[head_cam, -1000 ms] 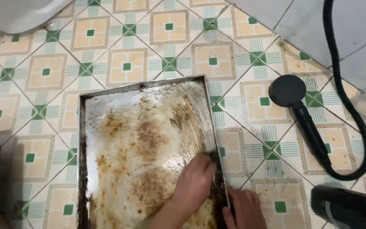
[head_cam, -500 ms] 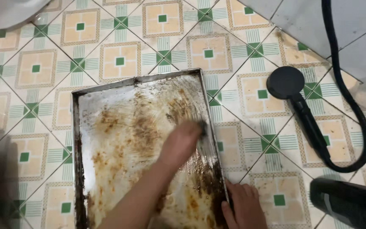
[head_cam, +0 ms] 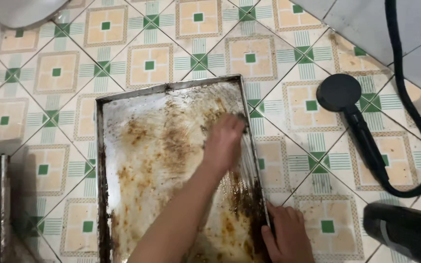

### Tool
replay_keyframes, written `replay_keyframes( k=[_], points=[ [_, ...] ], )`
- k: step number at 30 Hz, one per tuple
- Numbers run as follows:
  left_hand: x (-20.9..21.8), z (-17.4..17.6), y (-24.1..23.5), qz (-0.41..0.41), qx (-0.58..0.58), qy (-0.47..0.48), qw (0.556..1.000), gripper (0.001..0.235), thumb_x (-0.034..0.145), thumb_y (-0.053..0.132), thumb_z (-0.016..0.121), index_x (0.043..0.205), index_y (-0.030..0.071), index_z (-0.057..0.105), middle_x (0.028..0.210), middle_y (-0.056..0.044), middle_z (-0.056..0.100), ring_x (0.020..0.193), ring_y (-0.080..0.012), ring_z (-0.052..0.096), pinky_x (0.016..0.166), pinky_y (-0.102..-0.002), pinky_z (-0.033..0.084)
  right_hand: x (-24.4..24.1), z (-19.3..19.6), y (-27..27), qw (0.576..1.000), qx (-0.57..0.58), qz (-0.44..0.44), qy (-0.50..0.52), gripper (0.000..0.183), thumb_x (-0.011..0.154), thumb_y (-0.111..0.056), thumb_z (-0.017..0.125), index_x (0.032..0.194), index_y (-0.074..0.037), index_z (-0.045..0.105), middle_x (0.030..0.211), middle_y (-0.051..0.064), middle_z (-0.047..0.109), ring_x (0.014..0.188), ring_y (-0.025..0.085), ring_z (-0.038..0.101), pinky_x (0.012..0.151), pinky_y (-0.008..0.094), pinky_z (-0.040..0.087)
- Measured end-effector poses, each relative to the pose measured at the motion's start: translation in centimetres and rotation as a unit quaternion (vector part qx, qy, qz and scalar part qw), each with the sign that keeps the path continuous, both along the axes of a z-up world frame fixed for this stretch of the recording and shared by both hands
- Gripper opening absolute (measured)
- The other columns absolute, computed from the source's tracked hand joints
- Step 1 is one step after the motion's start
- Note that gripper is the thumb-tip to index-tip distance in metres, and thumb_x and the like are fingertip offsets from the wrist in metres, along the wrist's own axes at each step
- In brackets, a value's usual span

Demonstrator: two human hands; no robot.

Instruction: The person scrubs a dirty metal baking tray on a tiled floor using a steel wool pad. The person repeatedly wipes and scrubs the surface of the tray to remove baked-on residue.

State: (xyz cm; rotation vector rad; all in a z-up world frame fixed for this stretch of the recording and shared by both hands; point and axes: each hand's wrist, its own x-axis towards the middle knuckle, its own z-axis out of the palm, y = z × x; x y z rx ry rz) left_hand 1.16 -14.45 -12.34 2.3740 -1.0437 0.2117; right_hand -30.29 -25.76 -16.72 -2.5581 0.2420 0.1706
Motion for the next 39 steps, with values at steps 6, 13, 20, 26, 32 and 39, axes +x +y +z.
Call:
replay_keyframes(
  k=[6,13,20,26,32,39],
  points=[
    [-7.4,3.6,5.9,-0.247,0.005,0.124,0.961,0.034,0.091,-0.032,0.060,0.102,-0.006,0.080,0.112,-0.022,0.084,0.121,-0.0390,0.080,0.101,-0.039,0.078,0.3,0.8,0.4,1.000,0.020,-0.018,0.001,0.062,0.111,-0.045,0.048,0.161,-0.009,0.055,0.131,0.010,0.070,0.115,0.032,0.060,0.109,0.053,0.041],
    [-5.6,0.5,3.3,-0.012,0.019,0.051,0.998,0.047,0.086,-0.031,0.061,0.114,0.003,0.079,0.118,-0.013,0.080,0.115,-0.0316,0.076,0.108,-0.043,0.070,-0.4,-2.0,-0.2,0.995,-0.053,0.015,-0.083,0.063,0.104,-0.043,0.058,0.156,-0.008,0.058,0.124,0.011,0.070,0.111,0.036,0.060,0.108,0.058,0.043],
    [-0.5,-0.3,6.3,-0.124,0.024,0.064,0.990,0.011,0.104,-0.004,0.074,0.113,0.003,0.077,0.121,-0.018,0.082,0.120,-0.0330,0.074,0.096,-0.040,0.071,-0.3,-1.0,0.4,0.998,-0.028,0.014,-0.056,0.062,0.108,-0.044,0.051,0.158,-0.007,0.055,0.125,0.010,0.069,0.109,0.035,0.059,0.106,0.056,0.043],
    [-9.7,1.4,6.1,-0.110,-0.021,0.081,0.990,0.014,0.099,-0.013,0.068,0.097,0.001,0.066,0.106,-0.019,0.070,0.106,-0.0366,0.067,0.095,-0.045,0.065,-0.7,-5.3,-1.1,0.997,-0.053,0.011,-0.053,0.069,0.100,-0.044,0.061,0.161,-0.011,0.055,0.129,0.007,0.071,0.112,0.034,0.060,0.109,0.056,0.042],
    [-0.5,-0.8,7.0,-0.095,0.015,0.082,0.992,0.018,0.102,-0.009,0.071,0.116,0.000,0.077,0.118,-0.017,0.081,0.116,-0.0318,0.074,0.102,-0.041,0.068,-0.7,-1.2,0.3,0.999,-0.036,0.014,-0.031,0.064,0.109,-0.046,0.051,0.161,-0.009,0.054,0.128,0.010,0.069,0.112,0.034,0.059,0.106,0.054,0.042],
    [-15.1,-0.1,8.4,-0.227,-0.016,0.084,0.970,0.026,0.082,-0.012,0.073,0.106,-0.001,0.070,0.122,-0.023,0.073,0.129,-0.0454,0.064,0.108,-0.056,0.058,-1.3,-3.7,-0.5,0.999,-0.031,0.006,-0.027,0.064,0.101,-0.042,0.061,0.156,-0.012,0.057,0.134,0.007,0.072,0.115,0.035,0.062,0.109,0.057,0.043]
  ],
)
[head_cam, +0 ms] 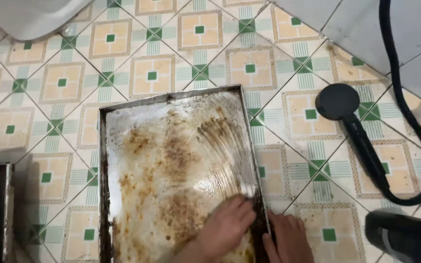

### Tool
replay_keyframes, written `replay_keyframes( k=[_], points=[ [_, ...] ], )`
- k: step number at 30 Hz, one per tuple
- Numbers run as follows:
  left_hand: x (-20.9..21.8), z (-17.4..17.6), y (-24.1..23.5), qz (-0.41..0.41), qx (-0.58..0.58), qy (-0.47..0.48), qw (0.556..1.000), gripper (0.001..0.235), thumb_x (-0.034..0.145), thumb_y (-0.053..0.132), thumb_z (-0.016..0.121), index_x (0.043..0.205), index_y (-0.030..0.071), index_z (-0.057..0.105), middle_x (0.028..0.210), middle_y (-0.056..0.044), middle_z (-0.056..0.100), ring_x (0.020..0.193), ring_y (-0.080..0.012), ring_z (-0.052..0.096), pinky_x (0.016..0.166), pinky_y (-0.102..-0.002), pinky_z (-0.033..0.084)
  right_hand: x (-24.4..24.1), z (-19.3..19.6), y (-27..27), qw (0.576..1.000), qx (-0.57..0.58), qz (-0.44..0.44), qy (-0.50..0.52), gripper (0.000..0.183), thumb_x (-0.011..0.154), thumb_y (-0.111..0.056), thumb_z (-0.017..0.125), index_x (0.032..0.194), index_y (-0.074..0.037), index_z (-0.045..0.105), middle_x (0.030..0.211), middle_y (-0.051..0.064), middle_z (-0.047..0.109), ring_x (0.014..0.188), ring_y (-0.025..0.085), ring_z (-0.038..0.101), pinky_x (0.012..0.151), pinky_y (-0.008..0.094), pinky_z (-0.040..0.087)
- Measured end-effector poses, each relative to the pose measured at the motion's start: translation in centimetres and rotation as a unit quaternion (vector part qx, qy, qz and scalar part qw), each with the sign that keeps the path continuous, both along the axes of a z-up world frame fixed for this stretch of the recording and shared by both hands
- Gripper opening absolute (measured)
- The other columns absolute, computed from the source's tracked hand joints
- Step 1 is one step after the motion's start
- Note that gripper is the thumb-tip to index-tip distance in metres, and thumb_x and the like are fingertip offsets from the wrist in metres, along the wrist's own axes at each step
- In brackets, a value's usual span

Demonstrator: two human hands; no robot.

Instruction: The person scrubs a dirty metal baking tray on a tiled floor using a steel wool pad. The person repeatedly wipes and scrubs the surface of the tray to remove baked-on residue.

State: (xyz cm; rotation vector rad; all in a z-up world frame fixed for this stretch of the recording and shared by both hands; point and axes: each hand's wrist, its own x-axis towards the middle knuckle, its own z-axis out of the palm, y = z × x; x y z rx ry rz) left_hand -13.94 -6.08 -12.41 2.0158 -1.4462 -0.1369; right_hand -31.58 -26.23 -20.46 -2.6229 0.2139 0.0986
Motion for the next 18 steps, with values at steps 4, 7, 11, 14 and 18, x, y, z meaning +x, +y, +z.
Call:
replay_keyframes(
  k=[4,7,11,14,18],
  points=[
    [12.0,1.3,-2.8,0.080,0.042,0.099,0.991,0.029,0.105,-0.015,0.071,0.087,0.007,0.066,0.075,-0.004,0.069,0.064,-0.0169,0.073,0.054,-0.024,0.070,1.2,3.1,0.7,1.000,-0.013,0.014,-0.018,0.064,0.104,-0.043,0.055,0.157,-0.008,0.057,0.127,0.011,0.070,0.111,0.036,0.059,0.105,0.055,0.041],
    [8.4,0.9,-2.3,0.265,0.129,-0.018,0.955,0.044,0.086,-0.031,0.062,0.110,0.002,0.078,0.116,-0.016,0.080,0.120,-0.0355,0.072,0.111,-0.046,0.065,1.0,3.7,1.3,0.999,0.024,-0.001,-0.024,0.059,0.108,-0.041,0.055,0.156,-0.007,0.057,0.123,0.010,0.070,0.110,0.033,0.060,0.107,0.052,0.041],
    [3.7,2.0,-0.8,0.013,0.034,0.022,0.999,0.017,0.097,-0.010,0.077,0.108,0.000,0.069,0.107,-0.023,0.073,0.110,-0.0424,0.073,0.083,-0.046,0.067,1.3,2.1,0.1,0.999,-0.007,0.011,-0.047,0.062,0.105,-0.039,0.057,0.158,-0.007,0.055,0.126,0.009,0.069,0.108,0.033,0.059,0.103,0.054,0.043],
    [10.9,1.1,-2.0,0.080,0.104,0.019,0.991,0.016,0.101,-0.011,0.076,0.112,0.001,0.075,0.110,-0.019,0.078,0.113,-0.0355,0.074,0.087,-0.039,0.072,0.9,2.9,0.4,1.000,0.008,0.009,0.003,0.064,0.109,-0.045,0.051,0.160,-0.007,0.054,0.129,0.011,0.069,0.111,0.034,0.058,0.105,0.054,0.042],
    [8.4,3.9,-4.3,0.195,0.082,0.043,0.976,0.052,0.078,-0.035,0.058,0.104,0.006,0.077,0.108,-0.009,0.076,0.101,-0.0269,0.070,0.086,-0.036,0.071,1.9,3.5,0.3,1.000,-0.002,0.004,-0.015,0.058,0.107,-0.043,0.054,0.153,-0.007,0.058,0.119,0.011,0.067,0.106,0.036,0.059,0.104,0.054,0.042]
  ],
)
